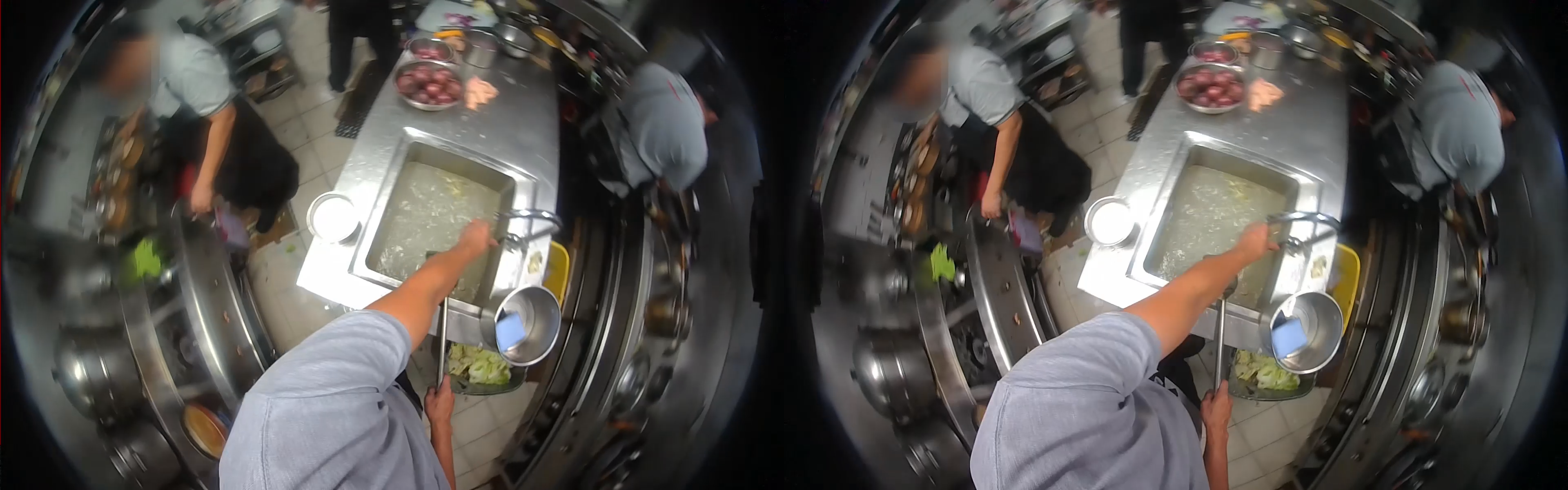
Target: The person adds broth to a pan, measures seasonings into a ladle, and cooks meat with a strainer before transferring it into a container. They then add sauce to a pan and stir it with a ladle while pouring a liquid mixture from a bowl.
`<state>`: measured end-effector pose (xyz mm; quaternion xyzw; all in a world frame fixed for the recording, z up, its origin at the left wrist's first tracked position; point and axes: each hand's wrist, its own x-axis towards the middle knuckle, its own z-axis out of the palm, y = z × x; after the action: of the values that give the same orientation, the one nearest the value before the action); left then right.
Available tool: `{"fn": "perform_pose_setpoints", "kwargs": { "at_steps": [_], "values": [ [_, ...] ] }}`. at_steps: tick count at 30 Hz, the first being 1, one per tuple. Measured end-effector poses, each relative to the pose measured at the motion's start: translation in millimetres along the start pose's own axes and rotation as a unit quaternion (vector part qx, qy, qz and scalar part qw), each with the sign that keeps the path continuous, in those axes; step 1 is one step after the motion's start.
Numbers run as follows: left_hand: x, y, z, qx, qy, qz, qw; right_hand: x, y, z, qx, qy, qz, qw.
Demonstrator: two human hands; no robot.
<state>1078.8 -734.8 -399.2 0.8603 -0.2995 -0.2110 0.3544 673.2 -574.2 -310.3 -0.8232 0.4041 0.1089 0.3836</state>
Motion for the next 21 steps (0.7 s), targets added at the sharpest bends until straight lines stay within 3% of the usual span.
{"fn": "perform_pose_setpoints", "kwargs": {
  "at_steps": [2, 5, 7, 10, 12, 14, 16, 18, 19, 21],
  "values": [
    [-3.0, -1.4, -3.2, -0.002, 0.027, 0.050, 0.998, 3.4, -0.1, 1.5, -0.037, -0.030, 0.007, 0.999],
    [-33.5, 13.4, -58.9, -0.023, 0.051, 0.021, 0.998, 11.7, -10.0, -3.2, -0.017, 0.024, -0.051, 0.998],
    [-63.0, 16.5, -101.5, 0.001, -0.056, 0.028, 0.998, 24.8, -3.6, -2.1, -0.002, 0.019, -0.057, 0.998],
    [-125.3, 1.7, -152.0, 0.014, 0.067, 0.080, 0.994, 45.6, -3.8, -2.9, -0.084, 0.006, -0.072, 0.994],
    [-166.1, -3.1, -204.9, -0.036, 0.122, 0.025, 0.992, 55.2, -9.9, -13.9, -0.066, -0.006, -0.078, 0.995],
    [-204.2, -22.7, -243.5, -0.103, 0.240, -0.047, 0.964, 60.4, -16.2, -21.1, -0.048, -0.015, -0.083, 0.995],
    [-230.3, -61.4, -262.5, -0.091, 0.418, -0.051, 0.902, 65.3, -20.6, -26.4, -0.017, 0.010, -0.125, 0.992],
    [-251.3, -96.2, -278.7, 0.016, 0.515, -0.108, 0.850, 70.1, -20.0, -32.1, 0.008, 0.004, -0.151, 0.989],
    [-250.0, -107.5, -278.9, 0.015, 0.525, -0.111, 0.843, 73.3, -20.0, -34.0, 0.034, -0.004, -0.171, 0.985],
    [-249.1, -139.4, -272.7, -0.140, 0.454, -0.285, 0.833, 72.1, -26.7, -43.2, 0.042, -0.017, -0.210, 0.977]
  ]
}}
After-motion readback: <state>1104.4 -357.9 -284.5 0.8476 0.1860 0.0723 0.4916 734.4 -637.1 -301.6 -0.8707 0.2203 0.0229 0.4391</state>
